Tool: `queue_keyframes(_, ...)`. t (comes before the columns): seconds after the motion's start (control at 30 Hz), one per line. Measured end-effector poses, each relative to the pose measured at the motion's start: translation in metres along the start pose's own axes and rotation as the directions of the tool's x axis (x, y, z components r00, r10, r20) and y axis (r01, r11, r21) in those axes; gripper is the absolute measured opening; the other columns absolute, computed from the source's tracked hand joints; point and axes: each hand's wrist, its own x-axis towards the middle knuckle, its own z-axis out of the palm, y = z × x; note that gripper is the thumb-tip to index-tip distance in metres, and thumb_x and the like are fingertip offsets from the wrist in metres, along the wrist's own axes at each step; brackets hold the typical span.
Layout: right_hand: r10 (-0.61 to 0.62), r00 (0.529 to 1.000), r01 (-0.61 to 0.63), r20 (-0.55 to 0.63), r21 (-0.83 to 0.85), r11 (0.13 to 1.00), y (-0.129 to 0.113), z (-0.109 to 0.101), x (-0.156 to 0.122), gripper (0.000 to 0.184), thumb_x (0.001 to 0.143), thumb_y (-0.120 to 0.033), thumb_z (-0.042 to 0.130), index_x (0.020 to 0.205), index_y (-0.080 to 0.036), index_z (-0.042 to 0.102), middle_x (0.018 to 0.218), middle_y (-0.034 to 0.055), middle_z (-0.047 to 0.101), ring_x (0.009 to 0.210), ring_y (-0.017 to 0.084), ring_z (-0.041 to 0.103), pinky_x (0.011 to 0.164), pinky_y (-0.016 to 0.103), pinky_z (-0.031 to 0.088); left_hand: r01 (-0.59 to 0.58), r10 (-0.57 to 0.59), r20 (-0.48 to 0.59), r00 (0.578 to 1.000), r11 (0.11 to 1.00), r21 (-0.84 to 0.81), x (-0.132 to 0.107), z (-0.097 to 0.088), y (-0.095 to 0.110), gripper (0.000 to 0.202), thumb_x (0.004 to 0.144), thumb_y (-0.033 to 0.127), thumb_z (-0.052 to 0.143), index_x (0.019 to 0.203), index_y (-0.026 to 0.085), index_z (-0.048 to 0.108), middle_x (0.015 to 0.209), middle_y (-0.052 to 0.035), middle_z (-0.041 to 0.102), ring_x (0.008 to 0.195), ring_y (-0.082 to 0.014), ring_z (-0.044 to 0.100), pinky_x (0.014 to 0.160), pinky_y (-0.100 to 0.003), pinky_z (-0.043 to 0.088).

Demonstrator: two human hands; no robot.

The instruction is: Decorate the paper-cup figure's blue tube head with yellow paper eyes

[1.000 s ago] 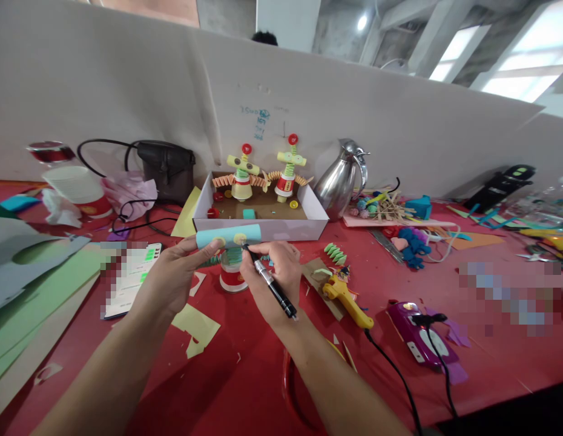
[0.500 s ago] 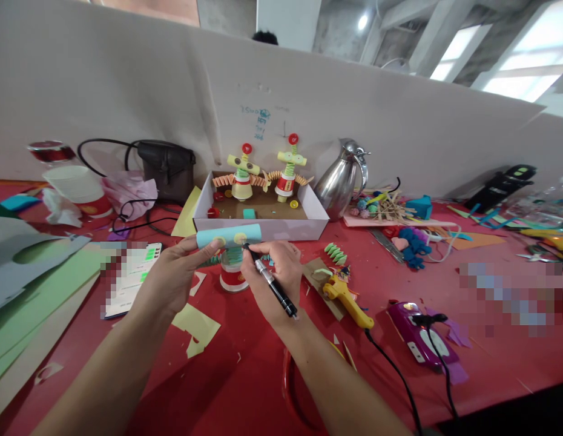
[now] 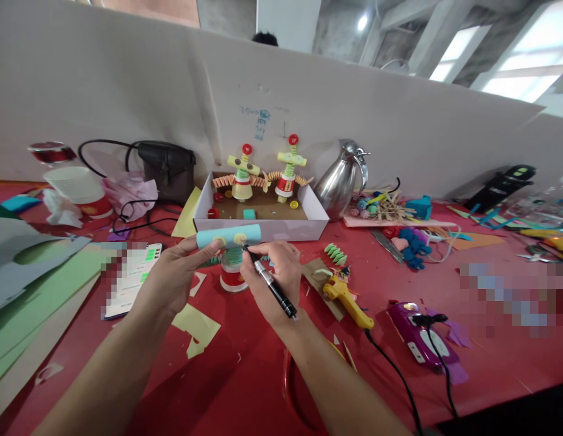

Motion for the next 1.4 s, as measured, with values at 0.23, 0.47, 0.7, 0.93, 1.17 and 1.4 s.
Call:
queue_keyframes(0.23,0.008,1.000,-0.008,0.001,0.029,1.000,0.000,-0.003,-0.002,0.003,0.082,-0.024,0.071,0.085,-0.024,0.069,0.080,0.0000,0.073,0.077,0.020,0.069,0.073,0.037,0.054,-0.001,0.001,0.000,1.000,1.000,-0.004,-0.001,0.000,0.000,0.029,0.070,0.046,0.081,0.087,0.023,0.080,0.118,-0.0078,0.069,0.118,-0.0275,0.058,0.103,-0.039,0.044)
queue_keyframes(0.47,0.116,0.991,-0.107,-0.073,0.117,0.987,-0.013,-0.016,0.000,0.006,0.083,-0.028,0.070,0.085,-0.023,0.069,0.080,0.0006,0.071,0.077,0.019,0.068,0.069,0.034,0.056,-0.060,0.058,0.042,0.997,0.997,0.047,-0.004,-0.009,-0.002,0.031,0.076,0.049,0.075,0.095,0.024,0.079,0.134,-0.0095,0.058,0.128,-0.0292,0.051,0.108,-0.040,0.040)
queue_keyframes(0.7,0.181,0.983,-0.178,0.009,0.219,0.959,-0.044,-0.019,-0.001,0.003,0.083,-0.025,0.069,0.081,-0.023,0.068,0.074,-0.0010,0.071,0.064,0.015,0.066,0.057,0.027,0.054,-0.049,0.048,0.021,0.999,0.998,0.029,-0.007,-0.015,-0.002,0.029,0.075,0.050,0.076,0.089,0.025,0.079,0.138,-0.0084,0.054,0.126,-0.0280,0.052,0.103,-0.037,0.042)
queue_keyframes(0.93,0.013,1.000,-0.015,0.017,0.097,0.995,-0.029,0.009,-0.014,0.004,0.082,-0.024,0.071,0.085,-0.023,0.069,0.085,0.0020,0.074,0.082,0.021,0.069,0.076,0.039,0.055,-0.095,0.095,0.002,0.995,0.994,0.052,-0.008,-0.013,0.001,0.026,0.074,0.051,0.076,0.080,0.026,0.079,0.131,-0.0076,0.054,0.128,-0.0281,0.049,0.106,-0.037,0.041)
queue_keyframes(1.17,-0.071,0.997,0.073,-0.030,0.053,0.996,-0.019,0.018,-0.014,0.005,0.082,-0.024,0.071,0.086,-0.023,0.069,0.086,0.0027,0.075,0.087,0.023,0.069,0.084,0.044,0.053,-0.134,0.134,0.006,0.991,0.988,0.078,-0.007,-0.011,-0.002,0.022,0.077,0.048,0.075,0.078,0.026,0.079,0.129,-0.0071,0.057,0.127,-0.0277,0.050,0.110,-0.040,0.038)
queue_keyframes(1.4,-0.108,0.994,0.109,-0.018,0.066,0.992,-0.015,0.020,-0.013,0.006,0.080,-0.022,0.072,0.084,-0.023,0.069,0.084,0.0025,0.075,0.084,0.022,0.069,0.084,0.043,0.053,-0.135,0.135,0.006,0.991,0.985,0.103,-0.006,-0.011,-0.003,0.022,0.078,0.046,0.074,0.073,0.025,0.077,0.129,-0.0075,0.058,0.127,-0.0275,0.050,0.111,-0.042,0.037)
